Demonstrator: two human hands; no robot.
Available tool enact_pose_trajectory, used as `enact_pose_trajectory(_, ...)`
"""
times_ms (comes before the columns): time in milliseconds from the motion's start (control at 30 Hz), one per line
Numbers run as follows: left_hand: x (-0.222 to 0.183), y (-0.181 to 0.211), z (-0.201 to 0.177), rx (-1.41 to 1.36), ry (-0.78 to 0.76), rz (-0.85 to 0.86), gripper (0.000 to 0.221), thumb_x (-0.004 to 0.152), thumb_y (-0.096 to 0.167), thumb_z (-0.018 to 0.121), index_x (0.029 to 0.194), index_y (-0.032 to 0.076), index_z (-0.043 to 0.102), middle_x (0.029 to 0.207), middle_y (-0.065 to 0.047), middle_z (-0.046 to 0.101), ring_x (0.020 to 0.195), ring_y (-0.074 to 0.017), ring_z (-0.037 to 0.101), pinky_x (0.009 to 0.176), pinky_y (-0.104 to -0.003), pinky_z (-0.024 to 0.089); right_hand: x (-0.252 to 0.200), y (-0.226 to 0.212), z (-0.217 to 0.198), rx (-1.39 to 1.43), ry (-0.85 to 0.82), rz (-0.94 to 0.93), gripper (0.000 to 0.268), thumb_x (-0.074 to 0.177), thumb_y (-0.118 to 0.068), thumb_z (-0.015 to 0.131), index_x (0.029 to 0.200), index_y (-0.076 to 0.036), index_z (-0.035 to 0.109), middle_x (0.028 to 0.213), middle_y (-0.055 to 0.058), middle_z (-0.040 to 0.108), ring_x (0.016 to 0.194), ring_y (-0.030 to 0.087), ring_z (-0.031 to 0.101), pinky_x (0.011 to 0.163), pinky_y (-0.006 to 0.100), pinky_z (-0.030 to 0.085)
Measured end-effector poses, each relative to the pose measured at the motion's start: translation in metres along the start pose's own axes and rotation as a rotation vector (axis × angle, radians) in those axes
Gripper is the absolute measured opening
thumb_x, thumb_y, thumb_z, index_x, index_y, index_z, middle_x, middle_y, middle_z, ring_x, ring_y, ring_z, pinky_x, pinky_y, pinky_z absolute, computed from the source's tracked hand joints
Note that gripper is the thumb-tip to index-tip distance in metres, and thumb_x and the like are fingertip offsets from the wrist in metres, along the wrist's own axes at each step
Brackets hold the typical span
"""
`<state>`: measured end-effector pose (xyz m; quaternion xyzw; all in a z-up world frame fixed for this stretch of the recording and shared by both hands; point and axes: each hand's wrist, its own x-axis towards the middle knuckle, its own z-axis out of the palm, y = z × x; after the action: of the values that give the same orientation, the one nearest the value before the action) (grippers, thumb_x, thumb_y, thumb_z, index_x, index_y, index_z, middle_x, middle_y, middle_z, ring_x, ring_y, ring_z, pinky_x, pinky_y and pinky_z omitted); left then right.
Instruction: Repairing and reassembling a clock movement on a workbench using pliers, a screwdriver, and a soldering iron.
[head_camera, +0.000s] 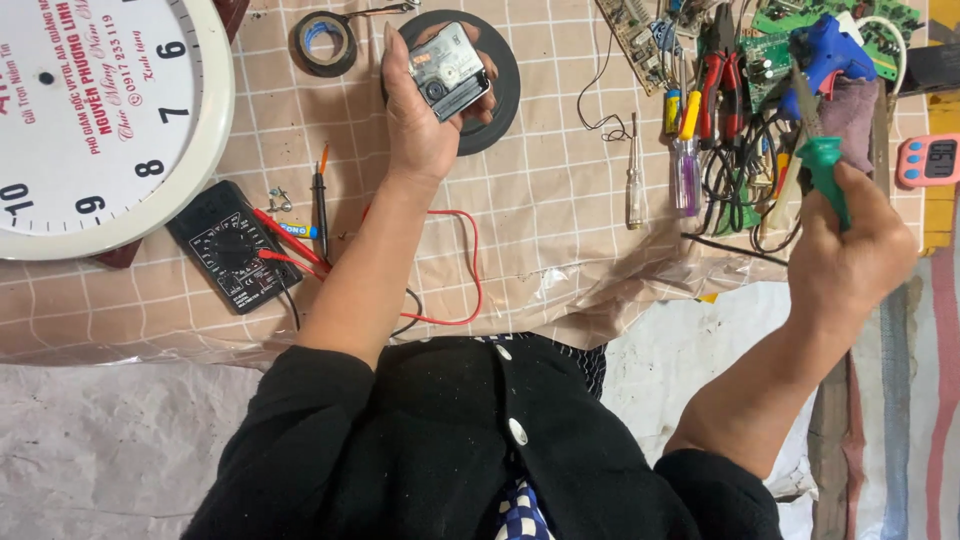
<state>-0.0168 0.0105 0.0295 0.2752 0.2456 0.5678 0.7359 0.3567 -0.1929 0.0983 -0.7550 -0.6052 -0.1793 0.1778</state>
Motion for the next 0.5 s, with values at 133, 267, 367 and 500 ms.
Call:
enact_pose_trajectory(133, -0.004, 0.005, 0.007, 0.008, 0.007, 0.046, 0.071, 0.088, 0.071, 0.042, 0.109, 0.007, 0.067, 0.084, -0.014, 0.071, 0.063, -0.0257, 0.064, 0.054, -0.038, 0.047, -0.012, -0.075, -0.04, 0.549, -0.005, -0.075, 0.035, 0.107, 0.017, 0.071, 0.141, 0.013, 0.071, 0.106, 0.023, 0.069, 0.087, 0.026, 0.057, 0.075, 0.038, 0.046)
enact_pose_trajectory(267, -0.01, 0.009, 0.011, 0.065, 0.042, 0.09, 0.068, 0.091, 0.068, 0.039, 0.108, 0.008, 0.066, 0.083, -0.016, 0.071, 0.061, -0.0289, 0.065, 0.053, -0.037, 0.047, -0.022, -0.12, -0.037, 0.768, -0.144, -0.128, 0.035, 0.106, -0.002, 0.072, 0.14, 0.002, 0.064, 0.092, 0.011, 0.059, 0.075, 0.017, 0.048, 0.063, 0.03, 0.04)
enact_pose_trajectory(367, -0.011, 0.009, 0.012, 0.059, 0.024, 0.099, 0.072, 0.089, 0.072, 0.043, 0.11, 0.007, 0.066, 0.085, -0.013, 0.07, 0.063, -0.0234, 0.066, 0.052, -0.035, 0.048, -0.015, -0.147, -0.041, 0.802, -0.211, -0.195, 0.035, 0.102, 0.002, 0.073, 0.137, 0.005, 0.065, 0.098, 0.015, 0.062, 0.078, 0.022, 0.055, 0.07, 0.031, 0.044)
enact_pose_trajectory(500, -0.008, 0.001, 0.009, 0.054, 0.049, 0.077, 0.075, 0.088, 0.073, 0.041, 0.111, 0.007, 0.066, 0.086, -0.014, 0.072, 0.063, -0.0234, 0.067, 0.054, -0.034, 0.048, -0.014, -0.159, -0.039, 0.813, -0.248, -0.23, 0.034, 0.102, 0.001, 0.071, 0.135, 0.006, 0.065, 0.093, 0.012, 0.058, 0.07, 0.018, 0.046, 0.063, 0.028, 0.041)
